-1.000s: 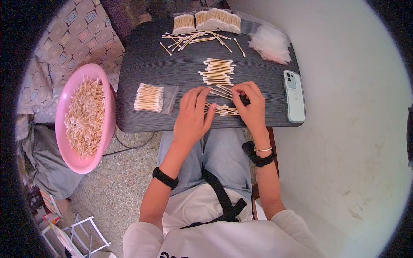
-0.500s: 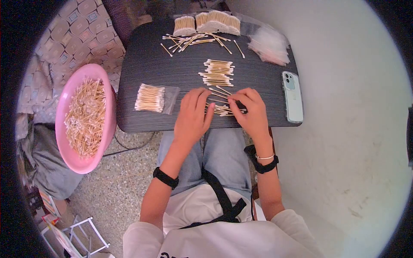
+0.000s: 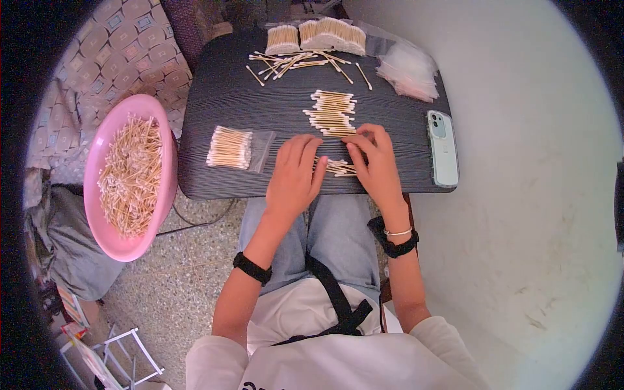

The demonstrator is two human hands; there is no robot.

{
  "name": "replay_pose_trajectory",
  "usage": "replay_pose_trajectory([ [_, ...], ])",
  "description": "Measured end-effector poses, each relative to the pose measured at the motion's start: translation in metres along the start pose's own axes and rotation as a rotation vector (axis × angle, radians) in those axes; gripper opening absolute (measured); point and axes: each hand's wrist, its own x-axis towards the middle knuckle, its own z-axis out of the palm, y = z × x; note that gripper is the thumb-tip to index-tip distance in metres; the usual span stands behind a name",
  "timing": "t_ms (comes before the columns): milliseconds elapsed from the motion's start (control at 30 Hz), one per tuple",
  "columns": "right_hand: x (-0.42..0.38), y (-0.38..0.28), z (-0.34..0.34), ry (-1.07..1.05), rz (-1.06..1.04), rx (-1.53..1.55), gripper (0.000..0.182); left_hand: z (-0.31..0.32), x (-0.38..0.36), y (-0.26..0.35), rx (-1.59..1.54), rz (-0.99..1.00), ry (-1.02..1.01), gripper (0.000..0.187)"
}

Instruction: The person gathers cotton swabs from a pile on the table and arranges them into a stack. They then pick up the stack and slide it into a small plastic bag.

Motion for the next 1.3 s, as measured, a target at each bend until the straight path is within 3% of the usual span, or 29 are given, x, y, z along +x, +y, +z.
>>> replay_pose_trajectory([
  [233, 0.002, 0.004, 0.008, 0.049, 0.076, 0.066, 0.025, 0.001, -0.001, 0.002, -0.023, -0.032, 0.004, 0.035],
  [333, 0.001, 0.001, 0.007, 0.156, 0.082, -0.053, 0.028, 0.001, 0.0, 0.0, 0.034, -0.012, 0.018, 0.038],
  [433, -0.003, -0.002, 0.008, 0.132, 0.075, -0.051, 0.034, 0.002, 0.0, 0.0, 0.025, -0.018, 0.027, 0.041],
  [567, -0.006, -0.008, 0.015, 0.09, 0.087, 0.232, 0.036, 0.003, -0.003, 0.0, -0.008, -0.04, 0.022, 0.041],
  [667, -0.011, -0.012, 0.008, 0.17, 0.106, 0.207, 0.033, 0.001, -0.003, 0.0, -0.037, -0.027, 0.012, 0.038],
  [767, -0.025, -0.012, 0.003, 0.093, 0.093, 0.088, 0.031, 0.003, -0.004, -0.004, 0.021, -0.005, 0.005, 0.036],
  [867, -0.035, -0.015, 0.0, 0.037, -0.052, -0.033, 0.03, 0.0, -0.004, -0.01, -0.046, 0.014, -0.069, 0.039],
  [967, -0.041, -0.021, -0.005, 0.01, 0.022, -0.091, 0.032, -0.005, -0.004, -0.012, -0.121, 0.014, -0.088, 0.043],
  [1300, -0.053, -0.013, -0.012, 0.055, -0.013, -0.218, 0.027, -0.007, -0.022, -0.014, 0.1, 0.113, -0.148, 0.037],
])
